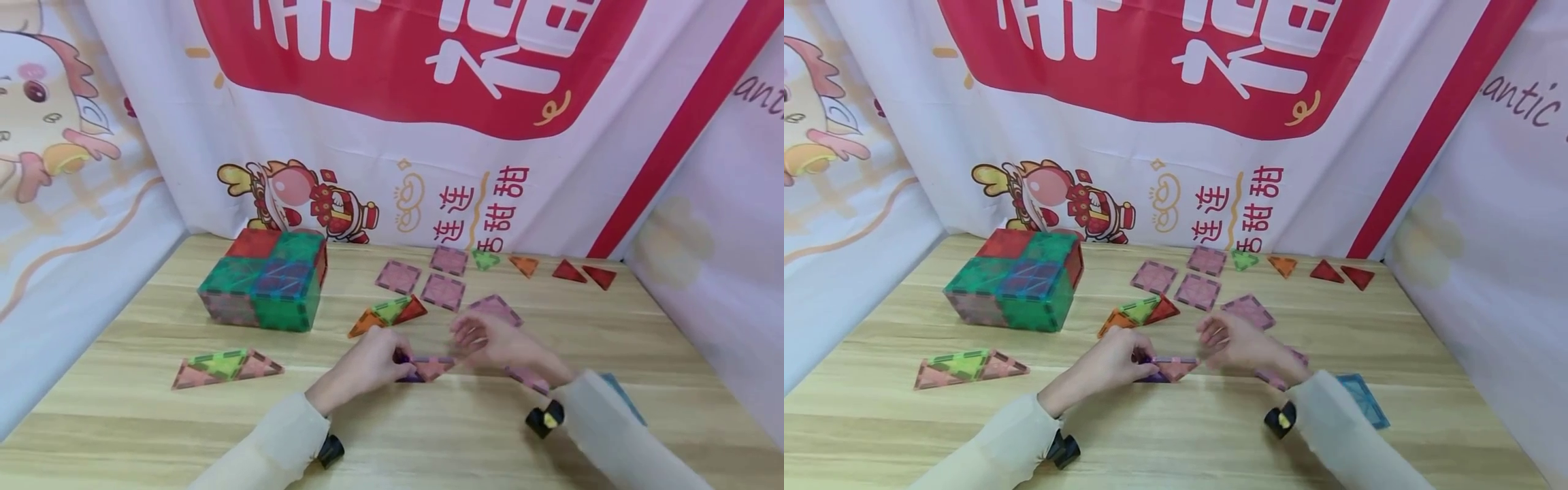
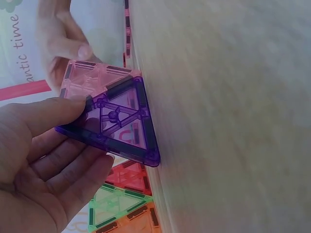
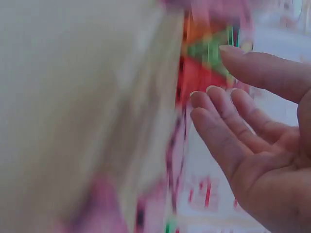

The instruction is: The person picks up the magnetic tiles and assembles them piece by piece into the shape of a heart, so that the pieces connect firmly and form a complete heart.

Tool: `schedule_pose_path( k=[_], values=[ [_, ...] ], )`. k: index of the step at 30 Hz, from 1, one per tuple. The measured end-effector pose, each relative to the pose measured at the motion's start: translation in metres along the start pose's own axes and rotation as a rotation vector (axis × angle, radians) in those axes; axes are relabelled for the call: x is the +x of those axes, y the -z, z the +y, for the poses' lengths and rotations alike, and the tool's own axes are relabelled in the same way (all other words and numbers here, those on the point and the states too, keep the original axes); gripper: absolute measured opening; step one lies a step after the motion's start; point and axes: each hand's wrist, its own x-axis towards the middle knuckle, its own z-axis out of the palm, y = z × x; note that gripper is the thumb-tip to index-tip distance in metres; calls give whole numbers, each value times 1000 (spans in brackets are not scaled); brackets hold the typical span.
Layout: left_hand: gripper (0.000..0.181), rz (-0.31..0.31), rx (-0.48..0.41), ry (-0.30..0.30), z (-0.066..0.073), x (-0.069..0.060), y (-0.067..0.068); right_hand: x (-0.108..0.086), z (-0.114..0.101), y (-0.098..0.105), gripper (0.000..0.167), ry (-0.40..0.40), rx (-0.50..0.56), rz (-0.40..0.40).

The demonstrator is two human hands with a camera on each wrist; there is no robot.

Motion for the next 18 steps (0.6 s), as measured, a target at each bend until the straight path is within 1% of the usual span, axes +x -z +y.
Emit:
schedule_pose_path(
  k=[1,2,4,6,8,10,13,18],
  values=[
    [5,1,2,2,0,0,0,2,5,11,47,-2,-18,-1],
    [5,2,4,6,0,0,0,4,10,22,47,-10,-40,15],
    [5,5,8,17,0,0,0,12,22,45,44,-27,-108,69],
    [4,4,1,31,0,0,-1,20,35,65,40,-80,-185,146],
    [4,-1,-7,49,0,0,-1,32,47,83,40,-160,-268,222],
    [4,-9,-15,59,-1,1,-1,43,57,96,43,-242,-329,266],
    [5,-14,-16,57,-2,1,0,61,68,110,52,-342,-374,278],
    [5,7,-4,22,-2,3,-1,90,81,123,63,-412,-399,275]
  ],
)
